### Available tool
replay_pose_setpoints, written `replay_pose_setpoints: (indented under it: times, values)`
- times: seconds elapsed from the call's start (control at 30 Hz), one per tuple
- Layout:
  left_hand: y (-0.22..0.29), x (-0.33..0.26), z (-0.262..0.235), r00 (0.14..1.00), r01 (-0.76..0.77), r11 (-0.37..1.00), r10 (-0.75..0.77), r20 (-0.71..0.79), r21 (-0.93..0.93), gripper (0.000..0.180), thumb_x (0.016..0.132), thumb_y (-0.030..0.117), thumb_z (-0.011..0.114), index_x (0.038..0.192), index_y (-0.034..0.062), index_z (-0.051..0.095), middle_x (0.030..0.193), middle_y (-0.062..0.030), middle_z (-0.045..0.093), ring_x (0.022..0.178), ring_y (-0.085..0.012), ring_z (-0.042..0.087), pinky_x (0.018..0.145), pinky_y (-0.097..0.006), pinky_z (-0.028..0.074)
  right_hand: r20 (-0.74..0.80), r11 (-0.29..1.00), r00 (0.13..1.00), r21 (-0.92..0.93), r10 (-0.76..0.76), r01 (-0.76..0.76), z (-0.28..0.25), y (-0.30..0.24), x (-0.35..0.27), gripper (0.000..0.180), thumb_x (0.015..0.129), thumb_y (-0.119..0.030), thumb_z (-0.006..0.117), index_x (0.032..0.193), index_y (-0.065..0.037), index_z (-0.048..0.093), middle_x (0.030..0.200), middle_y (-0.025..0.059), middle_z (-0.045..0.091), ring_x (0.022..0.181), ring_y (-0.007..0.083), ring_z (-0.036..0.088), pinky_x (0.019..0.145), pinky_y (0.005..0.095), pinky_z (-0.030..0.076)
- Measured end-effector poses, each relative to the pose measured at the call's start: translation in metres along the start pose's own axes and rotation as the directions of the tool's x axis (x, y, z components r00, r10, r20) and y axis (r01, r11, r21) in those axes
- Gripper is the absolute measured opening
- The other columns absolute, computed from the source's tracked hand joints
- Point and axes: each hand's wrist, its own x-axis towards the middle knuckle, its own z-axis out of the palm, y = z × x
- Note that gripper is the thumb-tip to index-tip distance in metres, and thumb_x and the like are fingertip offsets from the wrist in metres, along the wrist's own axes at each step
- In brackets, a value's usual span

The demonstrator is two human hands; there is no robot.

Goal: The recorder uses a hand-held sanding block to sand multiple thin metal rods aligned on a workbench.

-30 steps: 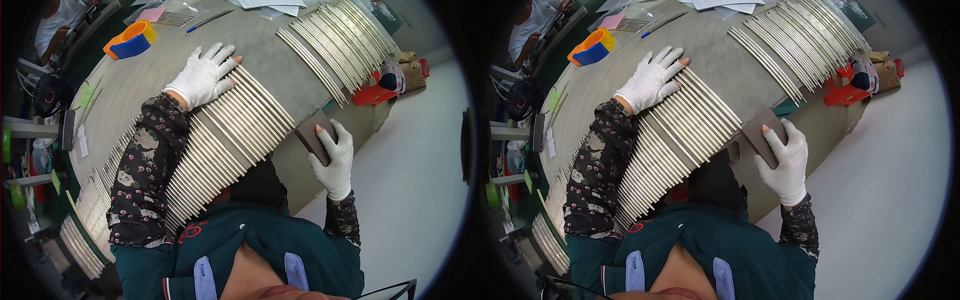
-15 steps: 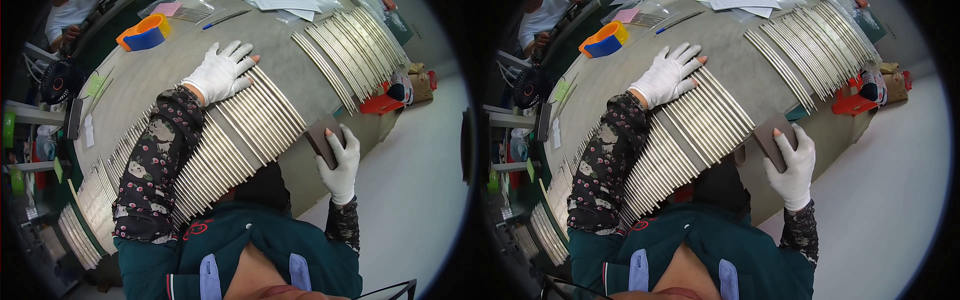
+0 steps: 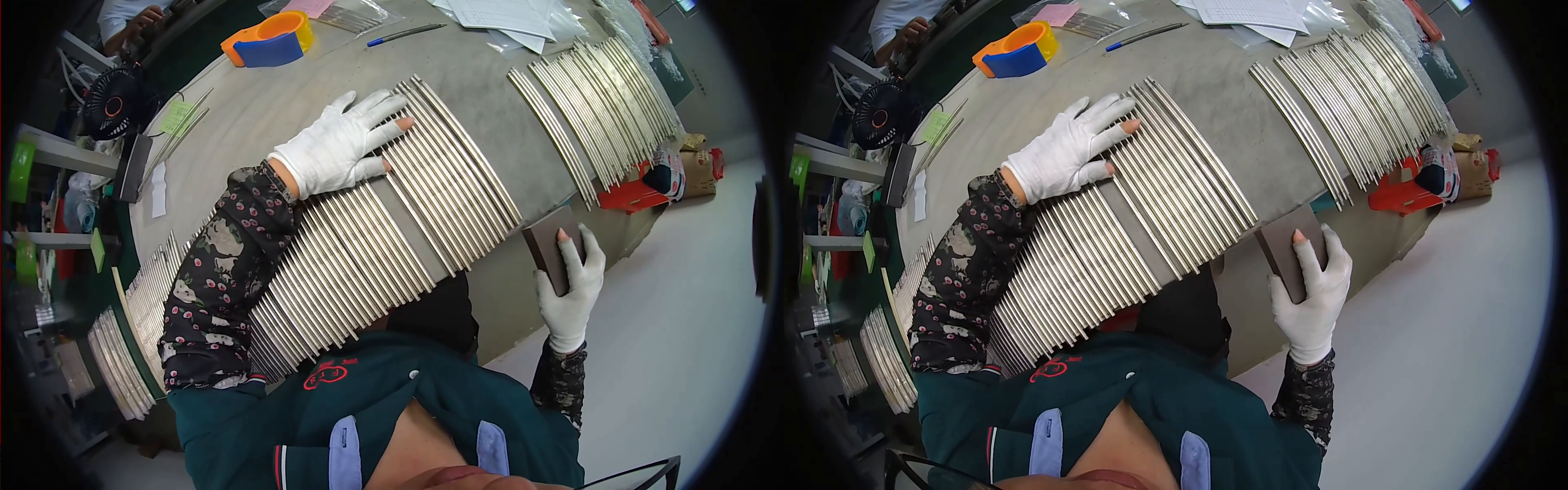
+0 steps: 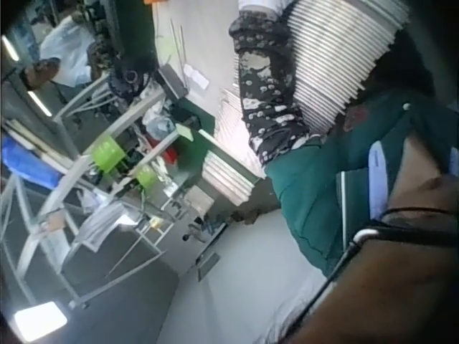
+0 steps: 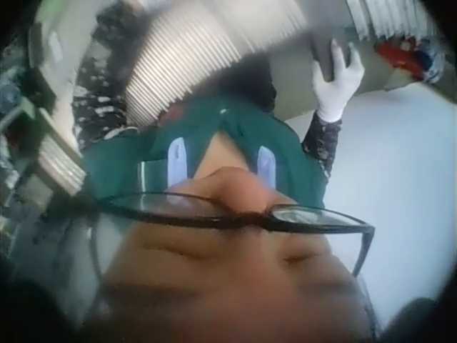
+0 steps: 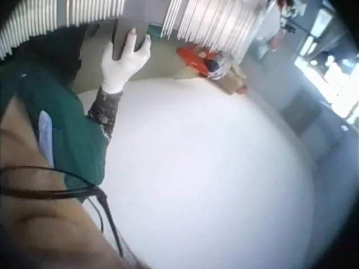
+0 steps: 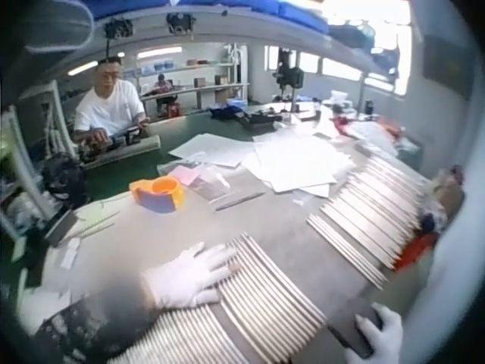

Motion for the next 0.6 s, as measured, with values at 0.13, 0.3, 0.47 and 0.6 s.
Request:
replay_pose_setpoints:
  times: [0.13, 0.3, 0.47, 0.6]
  values:
    - [0.0, -0.002, 0.009, 0.999, 0.043, 0.998, -0.044, 0.016, 0.044, 0.054, 0.092, 0.038, 0.048, 0.141, 0.0157, 0.039, 0.15, -0.0132, 0.027, 0.139, -0.0303, 0.027, 0.11, -0.055, 0.023, -0.018, 1.0, 1.0, 0.009, -0.003, 0.003, 0.002, -0.002, 0.007, 0.063, 0.059, -0.006, 0.073, 0.12, -0.01, 0.058, 0.127, 0.0207, 0.047, 0.112, 0.0366, 0.048, 0.095, 0.0435, 0.041]
    - [0.004, 0.01, 0.008, 0.997, 0.071, 0.997, -0.071, 0.01, 0.027, 0.052, 0.093, 0.037, 0.046, 0.14, 0.0139, 0.041, 0.15, -0.0127, 0.027, 0.139, -0.0297, 0.026, 0.11, -0.055, 0.022, 0.001, 0.997, 0.998, 0.033, -0.067, 0.067, 0.006, -0.012, 0.01, 0.064, 0.06, -0.007, 0.072, 0.122, -0.01, 0.057, 0.128, 0.0208, 0.047, 0.112, 0.0365, 0.048, 0.095, 0.0436, 0.041]
    - [0.001, 0.005, 0.013, 0.997, 0.074, 0.997, -0.074, -0.009, 0.039, 0.054, 0.094, 0.037, 0.042, 0.143, 0.0147, 0.034, 0.151, -0.0136, 0.026, 0.138, -0.0329, 0.027, 0.111, -0.056, 0.022, 0.022, 0.996, 0.997, 0.042, -0.079, 0.078, 0.004, -0.019, 0.008, 0.065, 0.06, -0.008, 0.072, 0.123, -0.011, 0.056, 0.128, 0.0215, 0.046, 0.112, 0.0368, 0.047, 0.095, 0.0438, 0.041]
    - [0.004, 0.001, 0.008, 0.995, 0.103, 0.995, -0.103, -0.001, 0.011, 0.057, 0.093, 0.033, 0.046, 0.144, 0.0144, 0.031, 0.153, -0.0128, 0.023, 0.139, -0.0326, 0.026, 0.111, -0.057, 0.02, 0.035, 0.997, 0.997, 0.048, -0.068, 0.066, 0.005, -0.024, 0.007, 0.066, 0.06, -0.007, 0.072, 0.124, -0.011, 0.056, 0.129, 0.0215, 0.045, 0.113, 0.0367, 0.047, 0.095, 0.0437, 0.041]
